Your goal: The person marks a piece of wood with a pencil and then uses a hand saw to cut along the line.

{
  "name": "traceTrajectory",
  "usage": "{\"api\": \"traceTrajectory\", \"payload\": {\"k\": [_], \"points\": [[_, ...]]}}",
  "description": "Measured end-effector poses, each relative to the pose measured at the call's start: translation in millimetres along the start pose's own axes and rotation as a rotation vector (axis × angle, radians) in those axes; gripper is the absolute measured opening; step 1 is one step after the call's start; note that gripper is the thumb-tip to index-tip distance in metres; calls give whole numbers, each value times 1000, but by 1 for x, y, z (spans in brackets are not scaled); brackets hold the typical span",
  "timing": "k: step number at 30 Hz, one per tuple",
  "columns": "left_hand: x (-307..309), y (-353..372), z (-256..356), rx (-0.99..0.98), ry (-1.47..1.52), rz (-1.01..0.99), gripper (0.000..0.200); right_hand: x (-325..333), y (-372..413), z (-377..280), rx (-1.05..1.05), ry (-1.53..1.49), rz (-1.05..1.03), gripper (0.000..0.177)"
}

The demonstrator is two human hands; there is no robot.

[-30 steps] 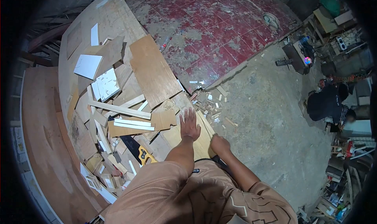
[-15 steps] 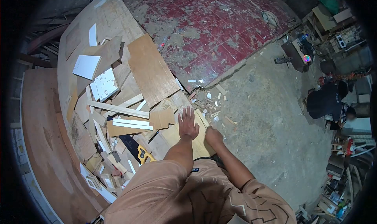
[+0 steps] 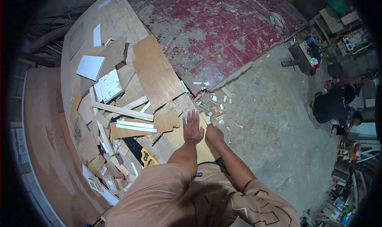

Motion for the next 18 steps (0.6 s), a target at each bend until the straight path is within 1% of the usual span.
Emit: {"api": "traceTrajectory", "payload": {"k": [2,5,9,12,15,18], "points": [[3,-1,0,26,-32,-32,83,-6,15,23,-6,4,-6,28],[3,-1,1,41,-36,-70,83,5,59,67,-107,13,-94,26],[1,-1,-1,40,-56,-76,83,27,92,79,-147,21,-116,26],[4,-2,2,31,-72,-81,84,16,60,57,-95,30,-110,27],[1,0,0,42,-78,-98,84,-2,8,14,3,9,-38,27],[3,-1,1,38,-27,-66,84,7,0,-7,16,-2,-9,27]]}}
Point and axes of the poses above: each hand's wrist, its own y-axis away from the middle knuckle, its own x-axis out of the back of the hand, z = x × y, the point moved 8 cm from there along -y, towards the middle knuckle, and after that the axes turned 15 degrees about -x, right-handed, at the moved point
